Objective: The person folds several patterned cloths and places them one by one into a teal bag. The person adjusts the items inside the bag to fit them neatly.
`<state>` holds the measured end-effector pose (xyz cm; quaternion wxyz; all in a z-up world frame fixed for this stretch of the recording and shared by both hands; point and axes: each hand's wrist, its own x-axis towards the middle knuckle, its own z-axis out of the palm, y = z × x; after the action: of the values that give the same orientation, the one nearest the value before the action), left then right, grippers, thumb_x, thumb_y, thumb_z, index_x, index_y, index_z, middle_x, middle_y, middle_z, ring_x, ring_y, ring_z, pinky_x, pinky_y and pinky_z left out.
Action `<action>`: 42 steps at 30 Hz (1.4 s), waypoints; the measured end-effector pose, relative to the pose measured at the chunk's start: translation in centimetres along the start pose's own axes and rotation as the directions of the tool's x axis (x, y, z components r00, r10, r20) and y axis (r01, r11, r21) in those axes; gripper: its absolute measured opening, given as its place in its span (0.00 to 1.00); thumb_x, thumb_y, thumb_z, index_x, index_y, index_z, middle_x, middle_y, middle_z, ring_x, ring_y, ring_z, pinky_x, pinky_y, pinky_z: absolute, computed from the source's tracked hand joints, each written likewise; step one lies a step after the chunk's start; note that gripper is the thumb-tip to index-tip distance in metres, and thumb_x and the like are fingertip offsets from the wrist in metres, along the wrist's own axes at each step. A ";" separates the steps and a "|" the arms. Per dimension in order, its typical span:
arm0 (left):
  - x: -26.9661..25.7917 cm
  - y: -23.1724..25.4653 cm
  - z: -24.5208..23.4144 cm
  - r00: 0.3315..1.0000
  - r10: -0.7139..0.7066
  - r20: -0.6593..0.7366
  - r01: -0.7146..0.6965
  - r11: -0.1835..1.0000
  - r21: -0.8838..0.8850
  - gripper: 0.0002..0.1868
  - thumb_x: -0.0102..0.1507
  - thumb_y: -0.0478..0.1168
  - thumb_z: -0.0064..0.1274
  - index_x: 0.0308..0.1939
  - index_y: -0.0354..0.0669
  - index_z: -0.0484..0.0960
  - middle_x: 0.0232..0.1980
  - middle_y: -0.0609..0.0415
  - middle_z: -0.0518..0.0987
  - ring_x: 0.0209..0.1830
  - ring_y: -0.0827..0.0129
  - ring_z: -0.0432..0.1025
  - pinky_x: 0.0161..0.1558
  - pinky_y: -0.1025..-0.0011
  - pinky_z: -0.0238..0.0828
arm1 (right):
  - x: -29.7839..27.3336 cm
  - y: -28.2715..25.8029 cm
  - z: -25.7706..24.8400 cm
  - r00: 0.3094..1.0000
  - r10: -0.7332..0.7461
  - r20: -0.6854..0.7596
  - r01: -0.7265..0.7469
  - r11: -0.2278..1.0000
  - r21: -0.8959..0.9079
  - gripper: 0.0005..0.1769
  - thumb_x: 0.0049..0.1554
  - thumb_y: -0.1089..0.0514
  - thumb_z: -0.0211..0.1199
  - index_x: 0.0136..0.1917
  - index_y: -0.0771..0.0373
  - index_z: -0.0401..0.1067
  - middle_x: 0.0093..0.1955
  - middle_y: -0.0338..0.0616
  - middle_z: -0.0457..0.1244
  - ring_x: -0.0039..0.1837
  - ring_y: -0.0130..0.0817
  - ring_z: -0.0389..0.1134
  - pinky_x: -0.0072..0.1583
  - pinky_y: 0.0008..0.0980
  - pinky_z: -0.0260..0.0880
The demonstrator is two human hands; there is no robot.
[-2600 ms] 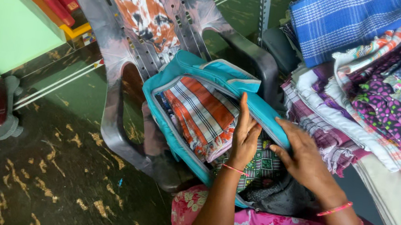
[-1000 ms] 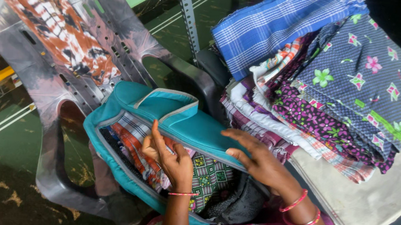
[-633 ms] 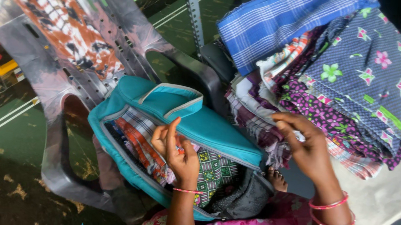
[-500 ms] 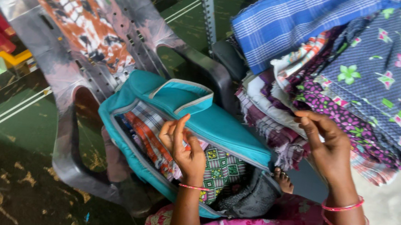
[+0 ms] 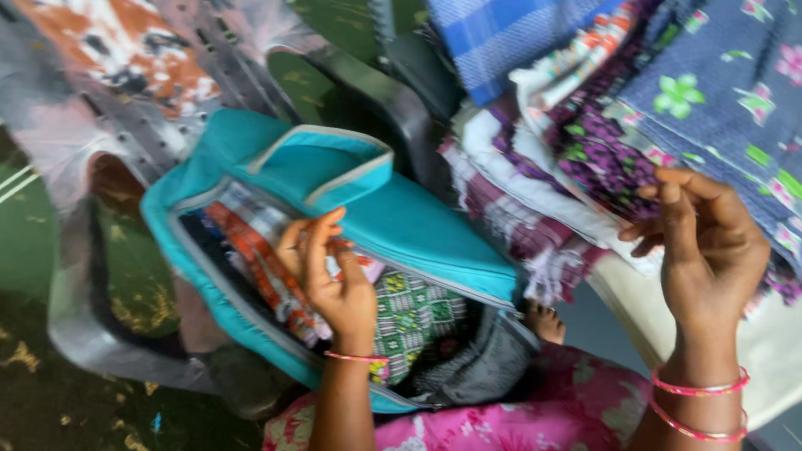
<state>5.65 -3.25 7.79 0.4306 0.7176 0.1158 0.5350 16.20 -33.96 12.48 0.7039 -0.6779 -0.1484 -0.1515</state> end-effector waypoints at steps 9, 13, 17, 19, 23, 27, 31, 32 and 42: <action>-0.9 -0.7 0.6 0.991 0.091 0.098 -0.104 0.985 0.137 0.21 0.65 0.21 0.43 0.58 0.35 0.84 0.58 0.51 0.64 0.50 0.67 0.66 0.44 0.73 0.66 | 0.8 0.0 0.2 0.989 0.146 0.031 -0.138 0.975 -0.171 0.12 0.68 0.60 0.58 0.63 0.61 0.75 0.48 0.37 0.69 0.46 0.21 0.69 0.46 0.23 0.71; -1.0 0.3 1.3 0.981 0.112 0.158 -0.133 0.983 0.130 0.21 0.65 0.22 0.39 0.58 0.32 0.80 0.60 0.49 0.61 0.52 0.66 0.66 0.46 0.72 0.65 | 0.5 0.1 -0.1 0.987 0.129 0.092 -0.104 0.966 -0.235 0.12 0.67 0.60 0.58 0.63 0.61 0.75 0.48 0.35 0.70 0.48 0.21 0.67 0.50 0.23 0.70; -1.3 0.4 1.6 0.992 -0.017 0.128 -0.003 0.988 0.156 0.13 0.74 0.34 0.45 0.60 0.35 0.79 0.61 0.49 0.63 0.48 0.67 0.67 0.41 0.71 0.69 | 1.3 0.7 -0.2 0.970 0.186 0.155 -0.181 0.983 -0.043 0.12 0.69 0.60 0.56 0.63 0.62 0.74 0.49 0.35 0.68 0.48 0.19 0.68 0.48 0.22 0.69; -1.2 0.2 1.4 0.977 0.099 0.191 -0.145 0.960 0.241 0.17 0.78 0.39 0.50 0.69 0.35 0.75 0.64 0.46 0.66 0.56 0.63 0.69 0.54 0.68 0.71 | 1.6 1.7 -0.2 0.974 0.183 0.136 -0.183 0.983 -0.011 0.12 0.69 0.60 0.56 0.63 0.62 0.74 0.49 0.36 0.69 0.46 0.18 0.68 0.46 0.21 0.70; -0.3 -0.6 1.1 0.881 0.110 0.460 -0.252 0.932 0.260 0.21 0.76 0.42 0.50 0.70 0.34 0.72 0.61 0.47 0.76 0.66 0.49 0.67 0.70 0.54 0.58 | 0.7 3.2 0.5 0.992 0.128 -0.021 -0.127 0.990 0.064 0.10 0.71 0.61 0.57 0.63 0.64 0.74 0.45 0.37 0.68 0.41 0.18 0.66 0.43 0.20 0.71; -0.9 -0.6 1.0 0.895 0.151 0.419 -0.306 0.891 0.334 0.20 0.63 0.33 0.48 0.59 0.49 0.81 0.56 0.53 0.78 0.65 0.53 0.64 0.69 0.56 0.56 | 0.1 3.9 0.7 0.999 -0.026 -0.043 0.022 0.995 -0.100 0.09 0.72 0.64 0.58 0.62 0.70 0.74 0.40 0.38 0.66 0.40 0.20 0.65 0.42 0.23 0.67; -1.9 -0.6 0.6 0.918 0.047 0.395 -0.210 0.899 0.383 0.21 0.60 0.32 0.48 0.55 0.55 0.83 0.54 0.57 0.79 0.66 0.58 0.66 0.67 0.53 0.52 | -0.3 4.5 0.0 0.999 -0.025 -0.028 0.024 0.999 -0.025 0.08 0.72 0.66 0.54 0.62 0.71 0.71 0.39 0.38 0.65 0.39 0.20 0.66 0.43 0.23 0.69; -2.1 -0.5 0.4 0.920 0.038 0.390 -0.201 0.900 0.386 0.21 0.61 0.32 0.48 0.55 0.55 0.83 0.54 0.58 0.79 0.66 0.58 0.66 0.68 0.52 0.52 | -0.3 4.6 -0.2 0.999 -0.028 -0.016 0.028 1.000 -0.012 0.08 0.73 0.67 0.53 0.62 0.71 0.70 0.38 0.38 0.65 0.39 0.21 0.66 0.43 0.23 0.69; -0.7 0.5 -0.3 0.900 0.014 0.435 -0.184 0.918 0.352 0.19 0.63 0.34 0.50 0.56 0.54 0.82 0.58 0.59 0.78 0.70 0.57 0.64 0.70 0.50 0.48 | -1.3 3.9 -0.9 0.995 0.046 -0.084 -0.056 0.992 -0.114 0.10 0.79 0.61 0.56 0.59 0.72 0.71 0.38 0.44 0.67 0.37 0.27 0.70 0.40 0.23 0.69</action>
<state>4.99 -3.88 7.71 0.2677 0.8918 0.0849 0.3548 16.60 -34.68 8.33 0.6723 -0.7146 -0.0931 -0.1693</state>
